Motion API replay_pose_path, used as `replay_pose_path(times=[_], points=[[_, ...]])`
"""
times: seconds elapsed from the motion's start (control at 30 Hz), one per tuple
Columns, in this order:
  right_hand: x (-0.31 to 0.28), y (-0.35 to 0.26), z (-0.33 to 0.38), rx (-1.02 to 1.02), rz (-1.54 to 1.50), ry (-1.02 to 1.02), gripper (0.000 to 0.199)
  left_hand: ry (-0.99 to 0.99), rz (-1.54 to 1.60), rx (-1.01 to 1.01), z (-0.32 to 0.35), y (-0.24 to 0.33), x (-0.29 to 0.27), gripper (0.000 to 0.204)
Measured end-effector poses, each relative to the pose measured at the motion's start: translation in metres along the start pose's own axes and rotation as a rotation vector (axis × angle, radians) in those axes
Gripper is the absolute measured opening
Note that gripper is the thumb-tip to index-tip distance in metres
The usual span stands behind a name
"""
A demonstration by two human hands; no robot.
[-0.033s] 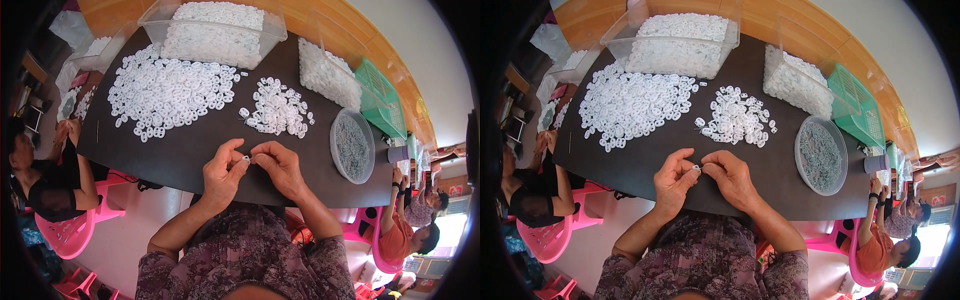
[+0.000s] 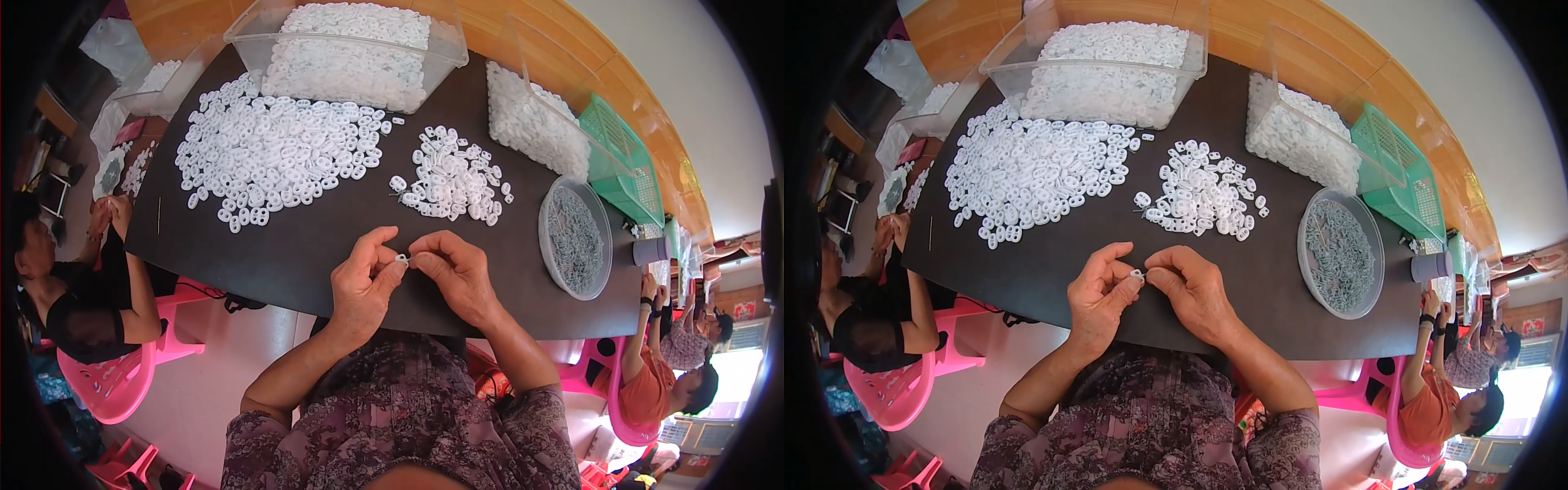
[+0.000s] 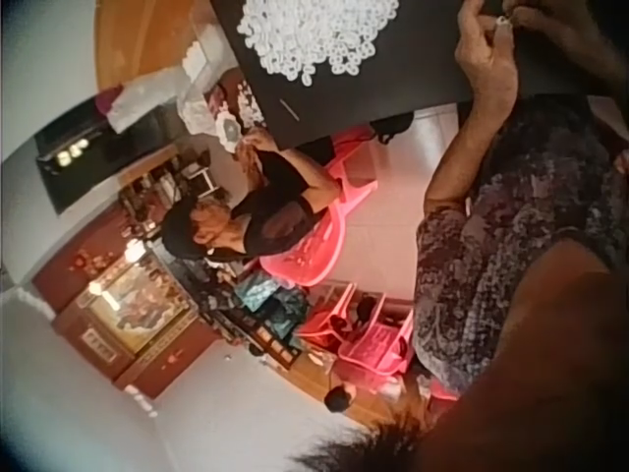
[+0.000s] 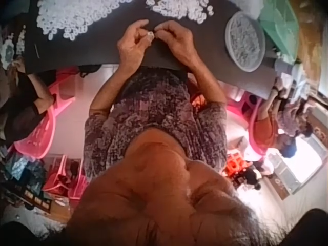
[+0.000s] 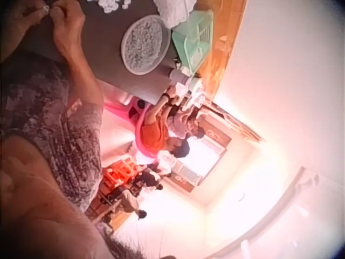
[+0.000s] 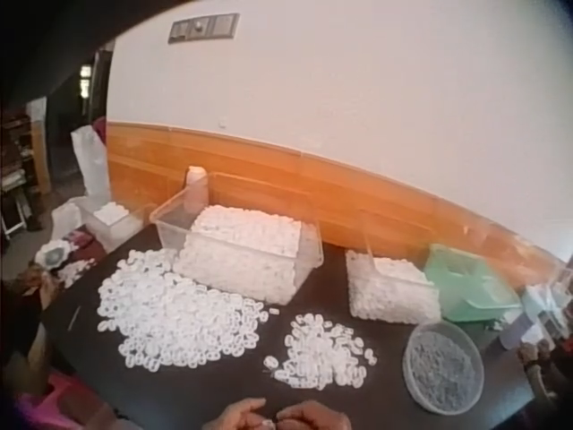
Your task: The recorder is assembling small white plastic components by hand on a workbench.
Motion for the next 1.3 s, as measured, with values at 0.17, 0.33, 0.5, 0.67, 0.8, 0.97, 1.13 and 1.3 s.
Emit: replay_pose_path(times=[0.17, 0.33, 0.5, 0.67, 0.8, 0.97, 1.13, 1.3], points=[[0.003, -0.004, -0.001, -0.02, 0.125, -0.013, 0.009, 0.002, -0.015, 0.008, 0.0, 0.001, 0.0, 0.039], [0.005, 0.0, -0.002, -0.05, 0.144, -0.005, 0.007, -0.01, -0.039, 0.019, 0.001, 0.001, 0.0, 0.038], [0.011, 0.001, -0.001, -0.165, 0.174, 0.054, 0.006, 0.028, -0.013, 0.024, 0.002, 0.002, 0.002, 0.038], [0.016, 0.003, -0.003, -0.261, 0.231, 0.108, 0.005, 0.001, -0.01, 0.038, 0.002, 0.0, -0.001, 0.038], [0.013, 0.002, -0.002, -0.274, 0.259, 0.108, 0.005, 0.005, -0.011, 0.039, 0.002, 0.0, 0.0, 0.037], [0.003, -0.002, -0.007, -0.294, 0.22, 0.109, 0.005, 0.038, 0.102, -0.012, 0.0, 0.003, 0.0, 0.036], [-0.017, -0.01, -0.039, -0.461, 0.569, 0.293, 0.019, 0.064, 0.231, -0.071, 0.001, 0.006, -0.002, 0.036], [-0.005, -0.003, -0.06, -0.593, 0.842, 0.311, 0.02, 0.059, 0.242, -0.059, 0.0, 0.006, -0.002, 0.035]])
Point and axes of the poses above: each hand's wrist, its own z-axis away from the middle knuckle, its own x-axis out of the palm, y = z × x, the point moved 2 cm from there along -z, towards the middle knuckle, and after that the axes turned 5 degrees about z, right-handed, at the moved point
